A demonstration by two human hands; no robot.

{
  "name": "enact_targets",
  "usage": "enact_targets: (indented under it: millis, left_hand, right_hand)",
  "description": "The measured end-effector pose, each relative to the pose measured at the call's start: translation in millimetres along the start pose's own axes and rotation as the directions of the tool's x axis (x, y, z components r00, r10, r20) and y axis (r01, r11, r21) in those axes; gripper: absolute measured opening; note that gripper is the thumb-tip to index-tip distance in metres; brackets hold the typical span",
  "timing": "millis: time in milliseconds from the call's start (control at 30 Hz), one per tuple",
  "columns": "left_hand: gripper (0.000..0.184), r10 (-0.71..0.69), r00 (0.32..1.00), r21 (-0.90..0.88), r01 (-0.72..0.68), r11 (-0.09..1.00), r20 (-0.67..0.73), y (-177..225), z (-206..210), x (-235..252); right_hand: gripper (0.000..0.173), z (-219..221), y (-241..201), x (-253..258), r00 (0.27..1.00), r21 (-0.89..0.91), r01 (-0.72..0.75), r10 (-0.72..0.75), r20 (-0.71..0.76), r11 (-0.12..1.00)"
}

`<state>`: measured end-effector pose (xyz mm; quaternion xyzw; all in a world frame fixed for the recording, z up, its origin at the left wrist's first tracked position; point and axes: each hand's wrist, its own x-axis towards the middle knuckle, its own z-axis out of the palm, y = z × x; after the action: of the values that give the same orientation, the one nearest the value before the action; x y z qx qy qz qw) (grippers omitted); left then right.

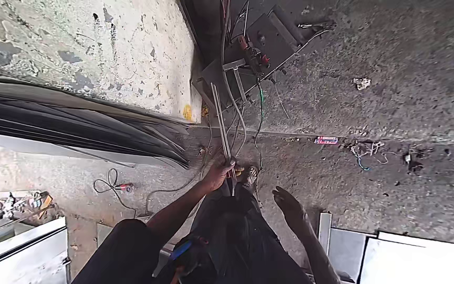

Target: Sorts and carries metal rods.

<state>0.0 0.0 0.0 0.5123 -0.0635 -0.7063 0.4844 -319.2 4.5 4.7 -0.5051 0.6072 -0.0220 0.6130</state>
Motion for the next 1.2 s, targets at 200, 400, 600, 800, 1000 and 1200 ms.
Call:
enact_targets:
  millis: [200, 400, 600, 800, 1000, 1200]
  left_hand:
    - [0.022, 0.038, 0.93, 0.102, -0.081, 0.991, 0.366, -15.4, 64.1, -89.7]
    - [0.03, -0.001, 0.85, 0.21, -0.128, 0.969, 0.526, -0.3, 100.9, -124.8]
    - [0.036, 0.028, 0.928, 0.105, -0.071, 0.992, 0.372, 17.8, 120.0, -146.8]
    - [0.019, 0.128, 0.948, 0.142, -0.175, 0.974, 0.291, 25.7, 130.5, -152.3]
    - [0.024, 0.106, 0.932, 0.133, -0.161, 0.978, 0.348, 26.4, 136.5, -168.3]
    - [0.022, 0.116, 0.92, 0.161, -0.188, 0.969, 0.375, 31.4, 139.6, -174.2]
  right_hand:
    - [0.064, 0.7, -139.0, 24.4, 0.851, 0.522, 0.286, -0.464, 0.248, 0.804]
    - [0.03, -12.2, -182.2, -21.7, 0.81, 0.669, 0.151, -0.479, 0.338, 0.728]
    - [0.027, -27.1, -188.6, -50.7, 0.804, 0.644, 0.182, -0.49, 0.338, 0.743]
    - [0.031, -26.5, -184.0, -71.0, 0.8, 0.566, 0.246, -0.495, 0.34, 0.787]
    - [0.038, -32.9, -173.5, -79.1, 0.726, 0.603, 0.325, -0.601, 0.334, 0.728]
    - [0.038, -39.6, -177.6, -88.4, 0.698, 0.606, 0.337, -0.623, 0.353, 0.721]
